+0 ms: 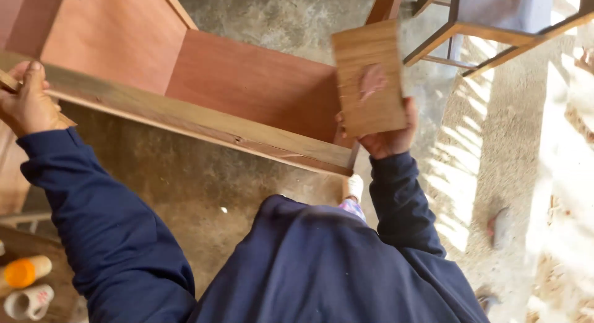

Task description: Apply wood filler to cracks and joints in a wooden cabinet using a small wooden stick tool.

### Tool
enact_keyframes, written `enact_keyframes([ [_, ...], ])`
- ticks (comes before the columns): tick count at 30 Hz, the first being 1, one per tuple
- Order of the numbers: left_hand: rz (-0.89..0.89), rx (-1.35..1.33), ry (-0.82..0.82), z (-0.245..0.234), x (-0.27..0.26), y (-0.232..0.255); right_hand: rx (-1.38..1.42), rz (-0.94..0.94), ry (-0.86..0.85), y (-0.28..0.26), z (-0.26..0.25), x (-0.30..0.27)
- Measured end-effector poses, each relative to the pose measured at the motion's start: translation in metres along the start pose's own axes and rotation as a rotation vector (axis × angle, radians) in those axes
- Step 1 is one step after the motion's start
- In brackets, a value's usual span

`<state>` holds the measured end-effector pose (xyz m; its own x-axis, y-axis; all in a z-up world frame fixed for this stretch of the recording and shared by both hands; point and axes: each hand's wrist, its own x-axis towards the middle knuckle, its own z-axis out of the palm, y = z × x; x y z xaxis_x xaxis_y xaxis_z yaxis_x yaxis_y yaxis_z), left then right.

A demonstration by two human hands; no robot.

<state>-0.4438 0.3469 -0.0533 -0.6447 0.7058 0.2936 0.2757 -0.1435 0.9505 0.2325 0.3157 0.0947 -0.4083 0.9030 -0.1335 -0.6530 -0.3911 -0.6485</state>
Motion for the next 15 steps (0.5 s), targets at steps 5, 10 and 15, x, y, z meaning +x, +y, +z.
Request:
enact_keyframes([
  [5, -0.475, -0.456, 0.105, 0.014, -0.150, 0.120, 0.080, -0.164, -0.189, -0.099, -0.034, -0.017],
  [10, -0.558, -0.659, 0.116, 0.077, -0.271, 0.177, 0.056, -0.179, -0.217, -0.194, -0.107, -0.025],
  [15, -0.561, -0.647, 0.126, 0.154, -0.342, 0.271, 0.008, -0.134, -0.232, -0.231, -0.139, -0.034],
])
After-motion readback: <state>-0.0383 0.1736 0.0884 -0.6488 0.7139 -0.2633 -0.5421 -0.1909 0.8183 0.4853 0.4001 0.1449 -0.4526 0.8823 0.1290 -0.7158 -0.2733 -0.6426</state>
